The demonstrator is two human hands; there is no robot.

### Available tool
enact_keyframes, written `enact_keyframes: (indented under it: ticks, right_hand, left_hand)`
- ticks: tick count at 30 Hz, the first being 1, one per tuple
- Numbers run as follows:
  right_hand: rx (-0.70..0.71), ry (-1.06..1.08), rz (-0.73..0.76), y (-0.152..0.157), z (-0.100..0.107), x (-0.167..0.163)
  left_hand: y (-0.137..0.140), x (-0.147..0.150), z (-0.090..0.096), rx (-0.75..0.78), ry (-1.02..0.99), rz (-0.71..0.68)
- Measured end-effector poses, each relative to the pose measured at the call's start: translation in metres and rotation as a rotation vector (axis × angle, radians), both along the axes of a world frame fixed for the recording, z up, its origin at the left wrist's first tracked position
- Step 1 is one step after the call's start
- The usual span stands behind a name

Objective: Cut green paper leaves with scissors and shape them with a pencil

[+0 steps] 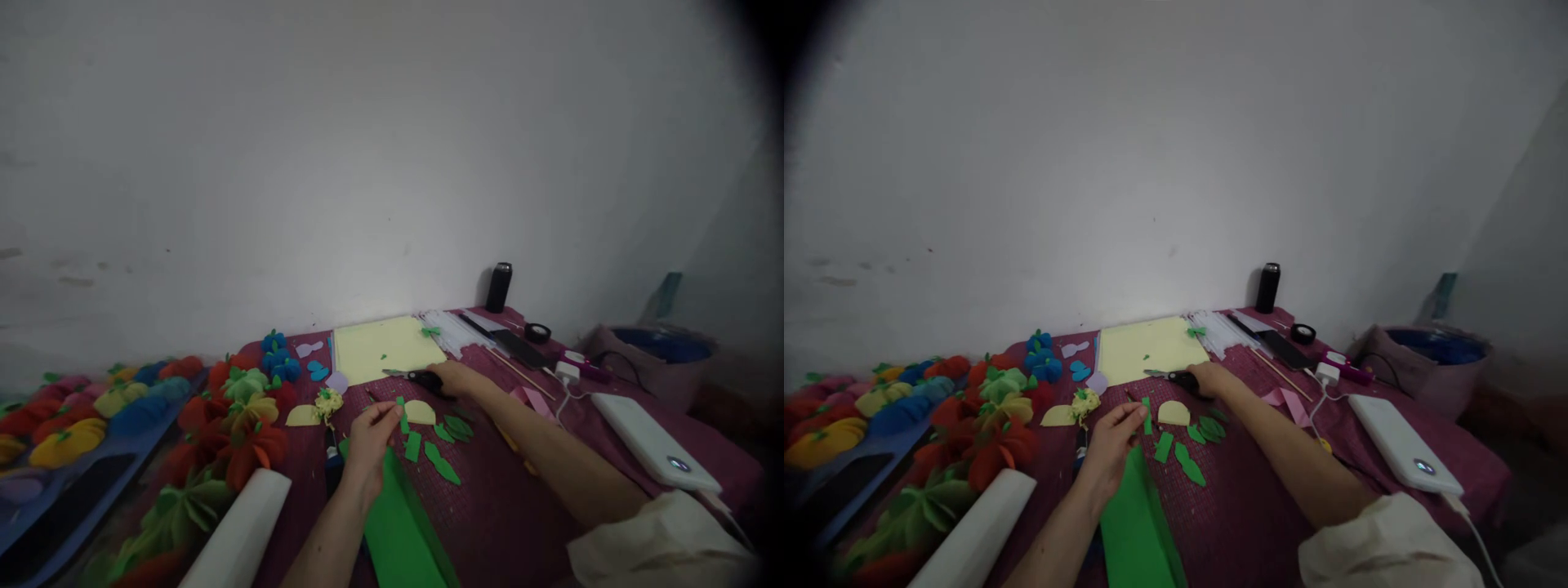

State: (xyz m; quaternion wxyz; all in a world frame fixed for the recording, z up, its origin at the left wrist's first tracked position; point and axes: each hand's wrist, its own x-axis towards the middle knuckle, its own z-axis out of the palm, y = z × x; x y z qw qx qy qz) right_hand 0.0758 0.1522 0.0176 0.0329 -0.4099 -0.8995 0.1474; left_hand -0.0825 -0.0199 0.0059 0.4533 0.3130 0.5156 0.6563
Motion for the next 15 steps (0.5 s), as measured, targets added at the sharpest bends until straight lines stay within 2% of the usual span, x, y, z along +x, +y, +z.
enact_keyframes:
  ticks: [6,8,11,13,15]
  right_hand:
    - [-0.056,0.037,0.050,-0.004,0.025,0.012]
    - [-0.088,0.081,0.062,-0.018,0.032,0.021]
    - [-0.185,0.160,0.114,-0.056,0.033,0.035]
    - [-0.500,0.478,0.090,-0.085,0.027,0.044]
    - [-0.739,0.669,0.086,-0.111,0.017,0.051]
  left_hand:
    - [-0.003,-0.005,0.008,0.043,-0.029,0.042]
    - [-0.004,-0.005,0.011,0.059,-0.049,0.049]
    - [-0.006,-0.003,0.015,0.081,-0.092,0.051]
    - [-0.007,-0.002,0.018,0.093,-0.121,0.053]
    - [-0.008,-0.001,0.019,0.100,-0.141,0.058]
